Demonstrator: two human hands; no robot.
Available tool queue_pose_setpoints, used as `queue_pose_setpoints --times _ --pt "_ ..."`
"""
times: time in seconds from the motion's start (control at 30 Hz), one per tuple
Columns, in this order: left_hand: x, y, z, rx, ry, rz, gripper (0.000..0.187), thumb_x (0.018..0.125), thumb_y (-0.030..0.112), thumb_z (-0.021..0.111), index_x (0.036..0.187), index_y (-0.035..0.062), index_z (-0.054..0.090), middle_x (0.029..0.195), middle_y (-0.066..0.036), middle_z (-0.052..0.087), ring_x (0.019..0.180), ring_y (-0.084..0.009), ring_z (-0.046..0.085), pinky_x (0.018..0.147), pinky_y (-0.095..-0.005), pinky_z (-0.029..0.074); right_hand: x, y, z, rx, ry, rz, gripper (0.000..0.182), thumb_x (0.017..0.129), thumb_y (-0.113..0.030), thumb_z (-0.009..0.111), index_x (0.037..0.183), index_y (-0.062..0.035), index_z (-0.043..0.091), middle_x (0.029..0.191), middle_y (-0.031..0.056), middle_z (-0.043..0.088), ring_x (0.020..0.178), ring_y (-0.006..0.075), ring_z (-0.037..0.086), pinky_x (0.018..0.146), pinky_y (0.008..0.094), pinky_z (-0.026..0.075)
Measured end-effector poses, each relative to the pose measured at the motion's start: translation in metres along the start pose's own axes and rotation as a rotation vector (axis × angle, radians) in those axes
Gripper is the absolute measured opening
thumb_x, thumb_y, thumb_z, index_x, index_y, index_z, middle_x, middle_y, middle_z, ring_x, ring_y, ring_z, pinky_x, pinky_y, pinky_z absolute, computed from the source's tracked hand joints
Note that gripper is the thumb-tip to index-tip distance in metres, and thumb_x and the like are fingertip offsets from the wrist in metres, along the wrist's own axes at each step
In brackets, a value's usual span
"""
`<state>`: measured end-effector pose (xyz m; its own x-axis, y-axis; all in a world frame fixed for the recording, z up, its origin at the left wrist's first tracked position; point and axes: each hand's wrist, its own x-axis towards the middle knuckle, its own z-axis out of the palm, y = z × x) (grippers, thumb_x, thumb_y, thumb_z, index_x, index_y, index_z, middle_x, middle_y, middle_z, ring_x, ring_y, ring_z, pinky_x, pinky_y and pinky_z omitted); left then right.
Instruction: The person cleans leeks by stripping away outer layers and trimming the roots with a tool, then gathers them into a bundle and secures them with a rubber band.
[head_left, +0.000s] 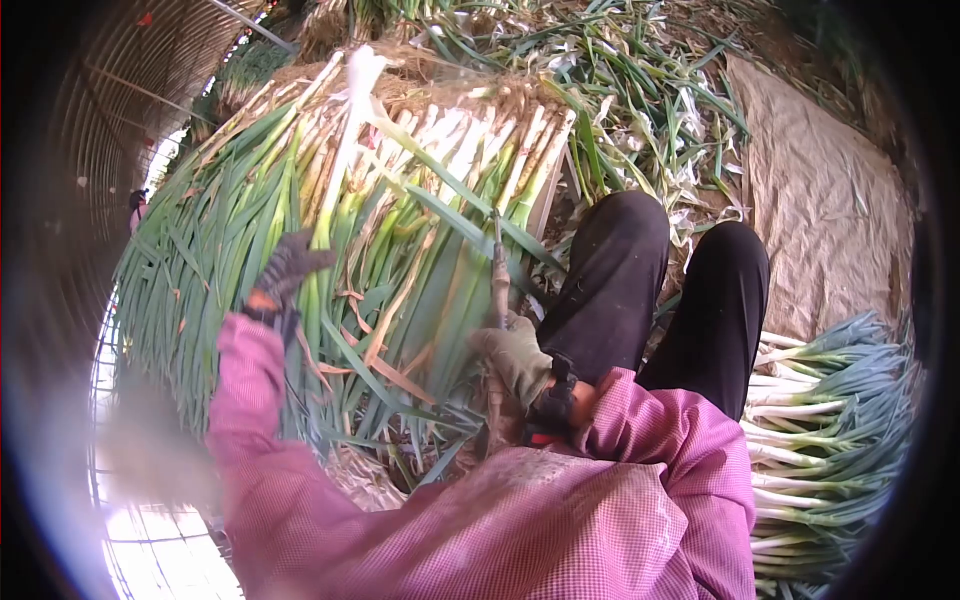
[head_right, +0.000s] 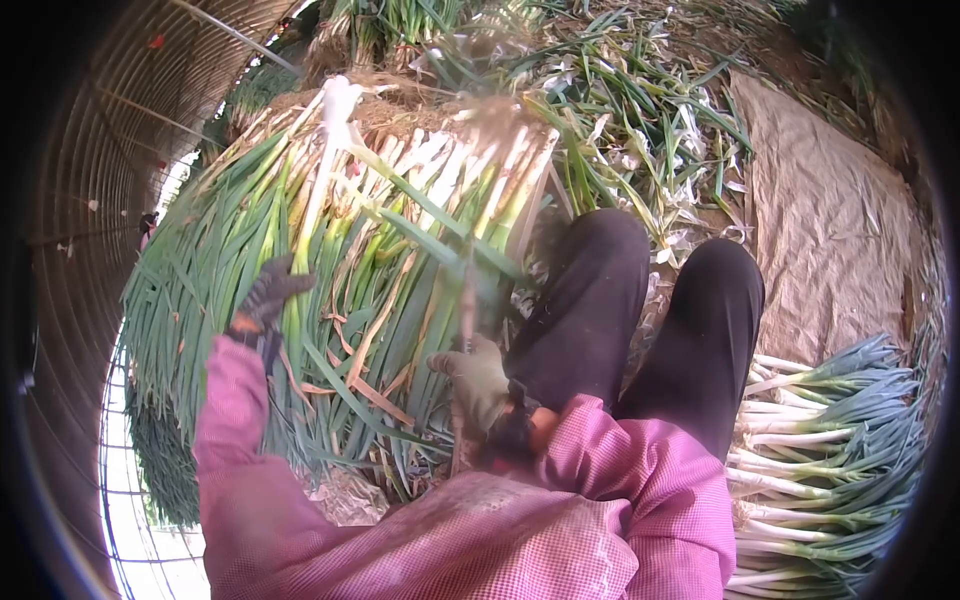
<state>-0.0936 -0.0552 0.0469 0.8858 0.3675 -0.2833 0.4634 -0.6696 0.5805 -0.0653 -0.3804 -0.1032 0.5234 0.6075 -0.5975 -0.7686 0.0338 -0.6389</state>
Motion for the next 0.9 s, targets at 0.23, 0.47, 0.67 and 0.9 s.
queue_pose_setpoints --times 0.23,0.47,0.67,0.9 --pt "0.092 -0.007 0.131 0.979 0.608 0.873 0.033 0.079 0.019 0.057 0.106 0.0005 0.06 0.103 -0.023 0.059 0.093 -0.0366 0.059 0.081 -0.0432 0.048 0.004 0.001 0.001 0.206 0.081 -0.11 0.031 0.077 -0.005 0.069 0.105 0.0012 0.056 0.079 0.0071 0.057 0.062 0.0183 0.053 0.055 0.0335 0.045" --pt "0.102 0.051 0.26 0.998 0.259 0.584 0.033 0.092 0.01 0.042 0.12 0.0017 0.058 0.142 -0.02 0.041 0.135 -0.0309 0.037 0.108 -0.0335 0.037 -0.005 -0.001 -0.002 0.196 0.028 -0.103 0.031 0.078 -0.003 0.067 0.107 0.0008 0.057 0.083 0.0061 0.059 0.071 0.0181 0.055 0.065 0.031 0.047" --pt "0.198 0.093 0.183 -0.13 0.591 0.235 0.037 0.085 0.022 0.063 0.11 -0.0057 0.059 0.109 -0.026 0.063 0.099 -0.0343 0.062 0.085 -0.0394 0.048 0.01 0.002 -0.007 0.222 0.03 0.024 0.032 0.076 -0.003 0.066 0.107 0.0021 0.057 0.084 0.0089 0.061 0.068 0.0191 0.059 0.062 0.033 0.049" --pt "0.127 0.029 0.253 0.65 0.252 0.368 0.021 0.084 0.022 0.061 0.098 0.0069 0.062 0.096 -0.014 0.062 0.092 -0.0287 0.06 0.078 -0.0375 0.051 0.013 -0.001 -0.007 0.292 0.017 0.061 0.028 0.078 -0.007 0.069 0.103 0.0005 0.058 0.078 0.0084 0.06 0.061 0.0189 0.057 0.049 0.0322 0.046"
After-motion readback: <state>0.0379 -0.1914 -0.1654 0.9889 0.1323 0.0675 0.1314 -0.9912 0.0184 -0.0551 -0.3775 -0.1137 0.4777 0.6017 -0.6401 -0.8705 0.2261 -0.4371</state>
